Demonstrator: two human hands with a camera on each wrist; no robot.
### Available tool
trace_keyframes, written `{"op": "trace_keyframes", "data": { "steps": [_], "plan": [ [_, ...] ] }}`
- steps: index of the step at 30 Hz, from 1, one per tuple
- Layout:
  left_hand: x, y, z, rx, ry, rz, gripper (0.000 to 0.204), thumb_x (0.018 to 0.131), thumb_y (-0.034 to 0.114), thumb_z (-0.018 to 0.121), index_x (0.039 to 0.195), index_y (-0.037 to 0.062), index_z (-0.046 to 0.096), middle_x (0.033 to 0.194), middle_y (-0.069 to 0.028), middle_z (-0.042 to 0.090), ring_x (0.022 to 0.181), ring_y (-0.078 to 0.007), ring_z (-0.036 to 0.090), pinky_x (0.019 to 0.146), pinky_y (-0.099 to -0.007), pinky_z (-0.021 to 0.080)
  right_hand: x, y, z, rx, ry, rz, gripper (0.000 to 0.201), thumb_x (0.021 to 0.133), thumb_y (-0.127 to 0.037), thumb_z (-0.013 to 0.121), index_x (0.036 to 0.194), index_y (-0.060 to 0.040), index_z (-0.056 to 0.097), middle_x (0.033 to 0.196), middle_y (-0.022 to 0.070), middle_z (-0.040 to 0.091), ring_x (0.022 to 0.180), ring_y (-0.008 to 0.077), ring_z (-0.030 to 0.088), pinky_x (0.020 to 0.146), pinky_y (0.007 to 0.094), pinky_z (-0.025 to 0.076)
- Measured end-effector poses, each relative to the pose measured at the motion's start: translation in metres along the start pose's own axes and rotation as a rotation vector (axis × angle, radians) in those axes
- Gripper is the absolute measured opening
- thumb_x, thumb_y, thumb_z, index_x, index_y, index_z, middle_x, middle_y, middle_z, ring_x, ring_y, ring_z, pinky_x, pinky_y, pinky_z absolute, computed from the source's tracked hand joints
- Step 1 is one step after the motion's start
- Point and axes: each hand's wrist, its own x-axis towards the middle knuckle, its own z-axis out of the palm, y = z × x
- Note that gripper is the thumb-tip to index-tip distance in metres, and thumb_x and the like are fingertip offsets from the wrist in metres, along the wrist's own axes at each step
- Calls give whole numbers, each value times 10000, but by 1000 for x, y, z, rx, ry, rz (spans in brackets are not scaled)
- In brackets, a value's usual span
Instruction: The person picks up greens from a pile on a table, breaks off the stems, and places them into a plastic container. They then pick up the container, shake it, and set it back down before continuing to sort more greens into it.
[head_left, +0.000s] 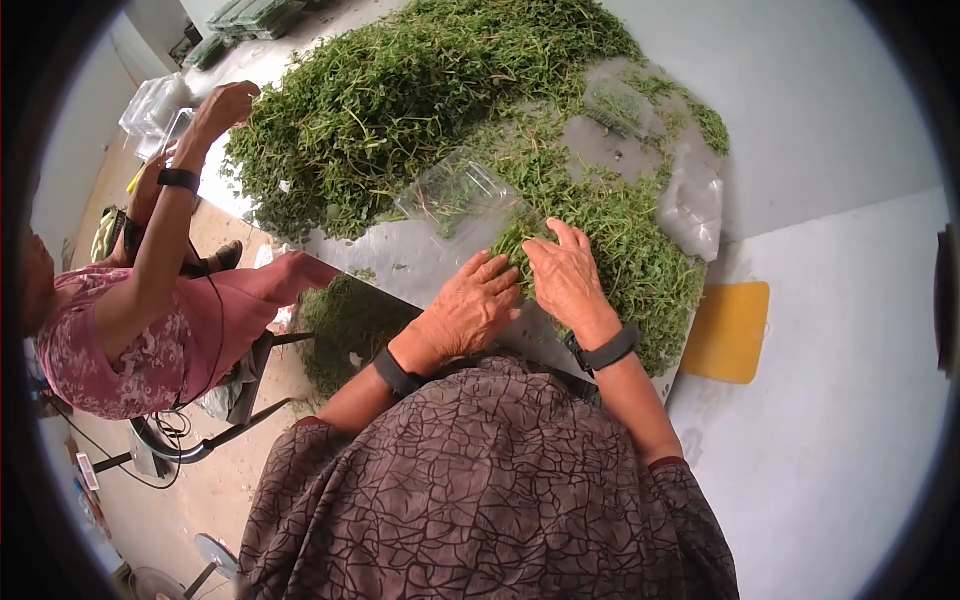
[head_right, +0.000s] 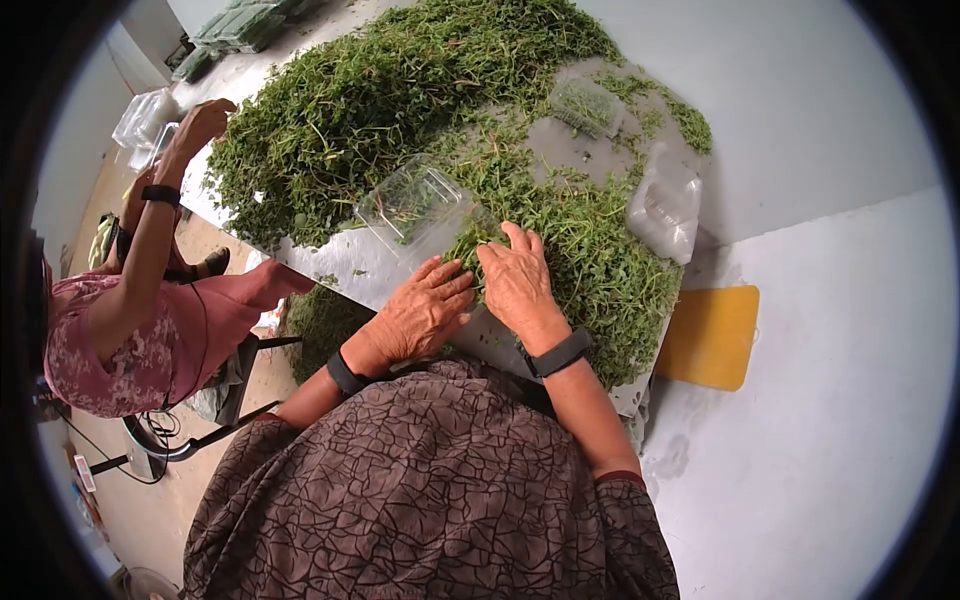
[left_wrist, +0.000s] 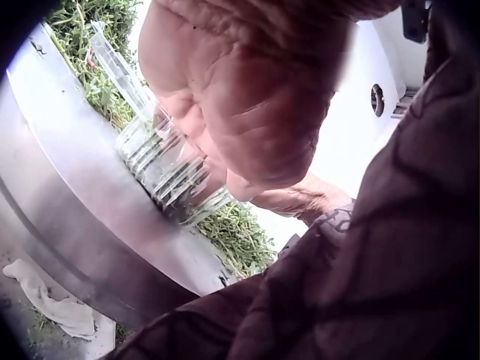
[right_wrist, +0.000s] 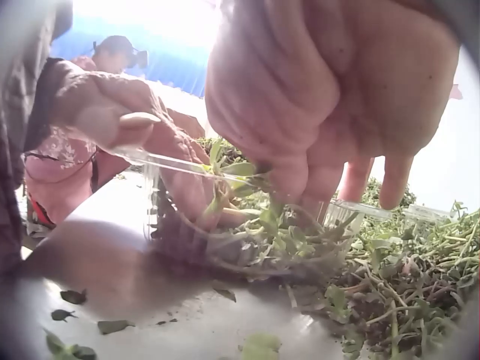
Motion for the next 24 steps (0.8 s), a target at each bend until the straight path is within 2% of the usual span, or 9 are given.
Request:
{"op": "trace_keyframes", "data": {
  "steps": [4, 6, 8, 10, 15, 19, 24],
  "plan": [
    [-2, -4, -1, -58, -10, 3, 332, 910, 220, 515, 1150, 3, 590, 1300, -184, 514, 1299, -332, 391, 1125, -471, 226, -5, 7, -10, 107, 29, 10, 245, 813, -23, 568, 1045, -18, 644, 1068, 142, 656, 1174, 350, 489, 998, 467, 362],
    [-4, -5, -9, -98, -4, 8, 327, 913, 218, 512, 1138, -3, 596, 1315, -186, 501, 1300, -341, 388, 1120, -476, 234, -11, 8, -23, 241, 130, 70, 273, 819, -21, 569, 1078, -39, 654, 1117, 119, 651, 1162, 321, 509, 990, 437, 381],
    [-6, -5, -19, -118, 109, -6, 328, 917, 216, 510, 1142, -9, 595, 1332, -190, 484, 1301, -347, 384, 1112, -480, 252, -20, 7, -36, 221, 145, 93, 264, 821, -31, 580, 1073, -28, 659, 1125, 110, 651, 1134, 298, 531, 985, 412, 390],
    [-6, -4, -24, -104, 107, 3, 323, 918, 203, 513, 1150, -5, 596, 1345, -194, 470, 1303, -348, 382, 1104, -481, 268, -31, 10, -41, 261, 155, 157, 262, 815, -29, 589, 1068, -28, 658, 1115, 101, 657, 1130, 287, 532, 988, 399, 389],
    [4, 5, -15, -152, 91, 106, 325, 909, 196, 533, 1170, 11, 589, 1355, -190, 461, 1304, -345, 380, 1103, -469, 280, -57, 9, -42, 347, 186, 257, 217, 797, -9, 596, 1005, 12, 653, 1026, 162, 659, 994, 321, 594, 881, 391, 466],
    [5, 5, -3, -99, 34, 117, 338, 908, 201, 536, 1190, 18, 577, 1345, -189, 471, 1298, -342, 388, 1103, -459, 287, -77, 7, -39, 368, 156, 332, 211, 796, -8, 595, 996, 23, 653, 1008, 165, 664, 989, 318, 598, 867, 390, 473],
    [5, 5, 1, -130, 14, 77, 368, 908, 184, 531, 1215, -19, 538, 1292, -193, 517, 1258, -340, 434, 1089, -452, 307, -90, 7, -33, 370, 165, 365, 199, 800, -20, 592, 981, 33, 655, 966, 177, 669, 946, 326, 617, 833, 388, 491]
  ]
}}
